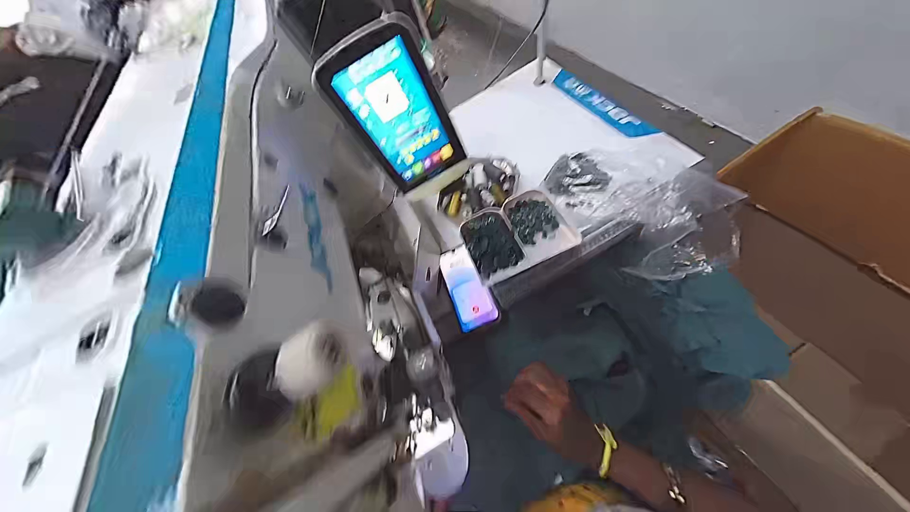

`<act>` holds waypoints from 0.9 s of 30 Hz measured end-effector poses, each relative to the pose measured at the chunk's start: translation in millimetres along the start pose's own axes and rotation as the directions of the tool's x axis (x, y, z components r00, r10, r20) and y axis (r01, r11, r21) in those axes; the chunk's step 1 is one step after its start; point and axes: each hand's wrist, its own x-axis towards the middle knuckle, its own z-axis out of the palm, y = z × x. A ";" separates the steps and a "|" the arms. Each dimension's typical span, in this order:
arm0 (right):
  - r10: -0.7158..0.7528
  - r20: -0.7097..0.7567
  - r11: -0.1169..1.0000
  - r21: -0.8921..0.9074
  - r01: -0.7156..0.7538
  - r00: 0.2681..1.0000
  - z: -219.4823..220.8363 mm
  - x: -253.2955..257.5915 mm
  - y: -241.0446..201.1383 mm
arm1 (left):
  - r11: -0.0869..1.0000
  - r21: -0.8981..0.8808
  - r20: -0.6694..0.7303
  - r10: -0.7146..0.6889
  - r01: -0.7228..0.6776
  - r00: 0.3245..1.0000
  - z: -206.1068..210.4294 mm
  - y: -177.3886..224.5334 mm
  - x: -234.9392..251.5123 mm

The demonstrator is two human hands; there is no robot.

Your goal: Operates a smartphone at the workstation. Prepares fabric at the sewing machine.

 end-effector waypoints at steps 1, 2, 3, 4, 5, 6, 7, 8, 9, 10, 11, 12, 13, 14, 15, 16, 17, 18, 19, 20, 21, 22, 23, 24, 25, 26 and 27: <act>0.026 0.005 1.000 -0.011 -0.026 1.000 1.7 -3.4 -3.6 | 1.000 -0.007 -0.049 -0.004 0.004 0.999 2.7 -4.5 -7.1; 0.054 0.024 0.998 -0.020 -0.054 0.998 2.4 -5.4 -7.2 | 1.000 -0.012 -0.089 0.001 -0.002 0.996 5.0 -10.0 -12.5; 0.075 0.047 0.997 -0.023 -0.074 0.996 1.8 -7.8 -11.3 | 0.999 -0.024 -0.135 0.024 -0.027 0.991 10.6 -18.4 -17.0; 0.089 0.066 0.996 -0.026 -0.088 0.994 0.4 -12.2 -17.8 | 0.997 -0.041 -0.201 0.060 -0.070 0.978 18.6 -29.8 -23.2; 0.093 0.065 0.995 -0.029 -0.091 0.994 -0.8 -14.8 -21.9 | 0.993 -0.053 -0.260 0.092 -0.109 0.961 25.4 -41.3 -25.8; 0.103 0.049 0.994 -0.033 -0.101 0.993 -2.6 -18.1 -26.5 | 0.988 -0.072 -0.301 0.108 -0.135 0.948 28.8 -50.5 -29.8; 0.130 0.026 0.991 -0.037 -0.129 0.991 -5.8 -22.8 -33.3 | 0.984 -0.096 -0.330 0.109 -0.148 0.938 28.6 -56.1 -37.8; 0.169 -0.004 0.985 -0.035 -0.169 0.986 -9.4 -23.7 -37.4 | 0.982 -0.108 -0.365 0.108 -0.158 0.925 26.4 -58.2 -42.4; 0.218 -0.033 0.975 -0.032 -0.219 0.975 -13.5 -23.9 -41.6 | 0.979 -0.107 -0.404 0.115 -0.172 0.908 23.7 -58.3 -47.8; 0.275 -0.044 0.961 -0.022 -0.277 0.960 -17.9 -23.0 -45.5 | 0.978 -0.090 -0.444 0.129 -0.188 0.887 20.8 -57.2 -52.8; 0.330 -0.032 0.944 -0.001 -0.330 0.943 -22.0 -21.8 -48.9 | 0.977 -0.061 -0.486 0.149 -0.203 0.861 17.8 -54.8 -56.8; 0.375 0.008 0.927 0.025 -0.375 0.927 -26.8 -21.3 -53.7 | 0.975 -0.031 -0.523 0.172 -0.220 0.835 14.8 -51.0 -61.3; 0.387 0.061 0.920 0.043 -0.390 0.920 -31.5 -19.1 -56.7 | 0.971 0.006 -0.556 0.202 -0.240 0.806 11.9 -44.1 -62.0; 0.366 0.120 0.926 0.048 -0.374 0.923 -36.6 -16.1 -58.5 | 0.965 0.037 -0.577 0.233 -0.260 0.783 10.3 -34.2 -60.1; 0.327 0.187 0.940 0.035 -0.339 0.926 -41.8 -14.2 -60.5 | 0.960 0.058 -0.589 0.255 -0.274 0.767 11.1 -21.6 -58.1; 0.276 0.261 0.958 0.005 -0.287 0.925 -46.0 -11.5 -62.3 | 0.959 0.064 -0.584 0.262 -0.277 0.769 13.6 -6.5 -54.8; 0.225 0.347 0.973 -0.040 -0.226 0.910 -48.5 -8.4 -64.3 | 0.966 0.051 -0.539 0.241 -0.254 0.807 16.8 10.6 -51.2; 0.188 0.447 0.982 -0.086 -0.167 0.874 -49.7 -4.3 -67.1 | 0.978 0.014 -0.451 0.191 -0.207 0.872 19.9 28.1 -47.0; 0.177 0.556 0.983 -0.132 -0.124 0.812 -50.2 0.7 -71.0 | 0.987 -0.037 -0.350 0.133 -0.156 0.927 23.5 44.3 -41.8; 0.170 0.641 0.984 -0.154 -0.093 0.748 -49.6 5.3 -74.6 | 0.987 -0.098 -0.272 0.094 -0.125 0.958 27.2 57.6 -35.6; 0.144 0.692 0.988 -0.143 -0.062 0.708 -47.7 8.2 -76.8 | 0.981 -0.157 -0.220 0.077 -0.113 0.973 28.6 68.6 -29.9; 0.112 0.718 0.992 -0.116 -0.040 0.687 -46.0 10.8 -79.1 | 0.970 -0.212 -0.197 0.081 -0.123 0.977 26.9 77.4 -25.3; 0.086 0.735 0.996 -0.083 -0.036 0.673 -46.0 14.4 -82.1 | 0.954 -0.261 -0.196 0.095 -0.145 0.976 23.3 83.9 -22.2; 0.076 0.747 0.997 -0.053 -0.055 0.660 -48.2 18.9 -86.0 | 0.935 -0.317 -0.185 0.103 -0.159 0.977 17.7 88.2 -21.0; 0.081 0.761 0.995 -0.020 -0.102 0.644 -51.9 24.3 -91.1 | 0.906 -0.381 -0.186 0.120 -0.184 0.975 12.0 89.0 -21.4; 0.092 0.781 0.988 0.006 -0.154 0.617 -55.8 30.5 -95.5 | 0.864 -0.455 -0.185 0.147 -0.217 0.972 6.3 86.7 -21.8; 0.095 0.797 0.978 0.038 -0.207 0.597 -59.0 36.3 -98.9 | 0.811 -0.530 -0.179 0.177 -0.247 0.968 0.5 83.1 -22.3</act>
